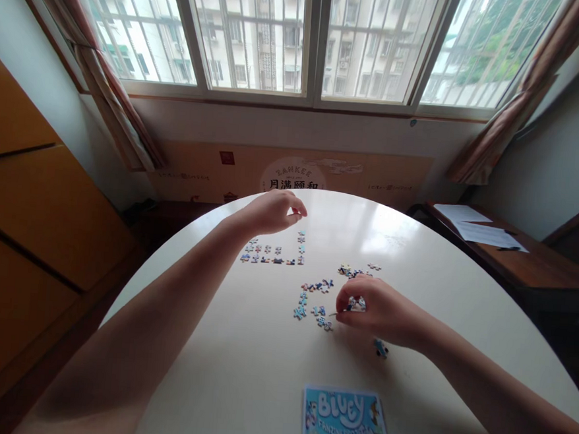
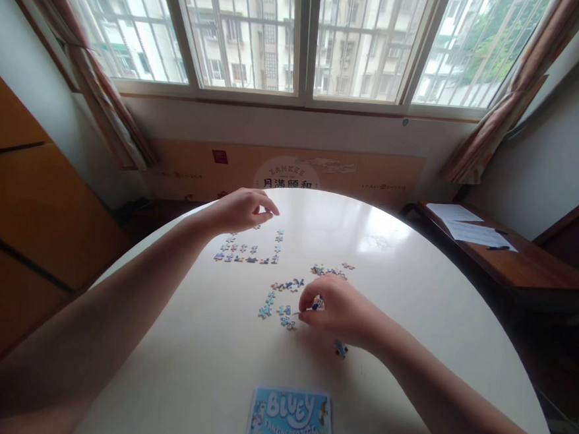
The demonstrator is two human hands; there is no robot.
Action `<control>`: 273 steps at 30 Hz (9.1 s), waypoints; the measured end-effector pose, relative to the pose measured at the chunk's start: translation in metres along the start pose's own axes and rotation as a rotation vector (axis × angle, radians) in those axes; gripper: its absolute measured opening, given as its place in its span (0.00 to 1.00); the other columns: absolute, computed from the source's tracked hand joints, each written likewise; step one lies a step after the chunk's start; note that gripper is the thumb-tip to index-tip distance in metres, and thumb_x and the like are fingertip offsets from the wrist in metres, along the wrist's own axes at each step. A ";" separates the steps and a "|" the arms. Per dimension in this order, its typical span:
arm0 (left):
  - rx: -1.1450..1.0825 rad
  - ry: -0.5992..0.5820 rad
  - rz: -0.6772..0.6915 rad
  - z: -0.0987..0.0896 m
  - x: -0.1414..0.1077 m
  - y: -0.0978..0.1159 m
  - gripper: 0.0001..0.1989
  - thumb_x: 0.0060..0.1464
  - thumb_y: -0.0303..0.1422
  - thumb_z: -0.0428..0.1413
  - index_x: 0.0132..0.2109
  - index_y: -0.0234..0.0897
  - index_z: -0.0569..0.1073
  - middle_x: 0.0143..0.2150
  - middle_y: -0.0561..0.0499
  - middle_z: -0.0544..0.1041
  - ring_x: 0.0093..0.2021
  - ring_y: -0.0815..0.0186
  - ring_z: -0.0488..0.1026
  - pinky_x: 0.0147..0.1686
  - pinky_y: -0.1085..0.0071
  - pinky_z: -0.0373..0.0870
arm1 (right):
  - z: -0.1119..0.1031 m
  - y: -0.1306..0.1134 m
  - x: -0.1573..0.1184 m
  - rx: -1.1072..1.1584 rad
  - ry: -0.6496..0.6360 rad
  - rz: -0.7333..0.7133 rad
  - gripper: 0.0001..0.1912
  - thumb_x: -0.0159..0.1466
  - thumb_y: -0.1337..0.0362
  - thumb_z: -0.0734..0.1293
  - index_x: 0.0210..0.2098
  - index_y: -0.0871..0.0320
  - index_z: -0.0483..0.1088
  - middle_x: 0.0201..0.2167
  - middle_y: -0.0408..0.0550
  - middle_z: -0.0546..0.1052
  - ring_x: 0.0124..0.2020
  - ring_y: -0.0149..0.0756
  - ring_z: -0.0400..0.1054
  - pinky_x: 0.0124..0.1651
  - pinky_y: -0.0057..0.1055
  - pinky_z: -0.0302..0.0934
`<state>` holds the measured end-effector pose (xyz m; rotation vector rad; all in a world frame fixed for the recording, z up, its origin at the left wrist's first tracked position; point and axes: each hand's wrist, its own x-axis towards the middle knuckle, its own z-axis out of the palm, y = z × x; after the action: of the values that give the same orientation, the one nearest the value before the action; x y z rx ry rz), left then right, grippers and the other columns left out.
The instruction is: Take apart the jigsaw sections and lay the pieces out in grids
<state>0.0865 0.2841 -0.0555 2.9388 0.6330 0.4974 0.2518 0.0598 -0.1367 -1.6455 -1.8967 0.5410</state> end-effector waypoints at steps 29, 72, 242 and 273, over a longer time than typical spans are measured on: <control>-0.220 -0.072 -0.371 0.023 0.010 -0.018 0.08 0.52 0.29 0.60 0.41 0.35 0.80 0.37 0.47 0.82 0.30 0.66 0.75 0.24 0.73 0.67 | -0.012 0.008 0.001 0.123 0.614 -0.081 0.06 0.63 0.63 0.67 0.36 0.55 0.76 0.35 0.49 0.78 0.35 0.37 0.72 0.33 0.34 0.67; 0.438 -0.400 -0.266 0.047 -0.003 -0.046 0.31 0.53 0.20 0.48 0.58 0.52 0.76 0.51 0.42 0.72 0.30 0.67 0.72 0.34 0.71 0.68 | -0.015 0.011 0.003 -0.155 0.547 -0.390 0.06 0.65 0.71 0.66 0.38 0.56 0.74 0.36 0.47 0.79 0.40 0.36 0.71 0.41 0.34 0.68; 0.126 -0.248 -0.299 0.002 0.004 -0.009 0.13 0.51 0.34 0.61 0.46 0.44 0.81 0.45 0.51 0.80 0.38 0.64 0.75 0.37 0.72 0.65 | -0.040 0.072 0.001 -0.349 0.187 -0.019 0.10 0.65 0.58 0.67 0.41 0.52 0.80 0.35 0.47 0.80 0.35 0.37 0.73 0.37 0.35 0.65; 0.142 -0.136 0.068 0.092 -0.071 0.085 0.27 0.68 0.50 0.39 0.62 0.45 0.69 0.72 0.44 0.57 0.73 0.49 0.45 0.68 0.43 0.36 | -0.022 0.063 0.009 -0.553 0.102 0.071 0.20 0.72 0.55 0.57 0.58 0.41 0.72 0.69 0.49 0.58 0.72 0.57 0.42 0.67 0.64 0.41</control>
<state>0.0892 0.1755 -0.1496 3.1024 0.5769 0.2656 0.3136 0.0773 -0.1586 -2.0379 -2.0297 -0.0586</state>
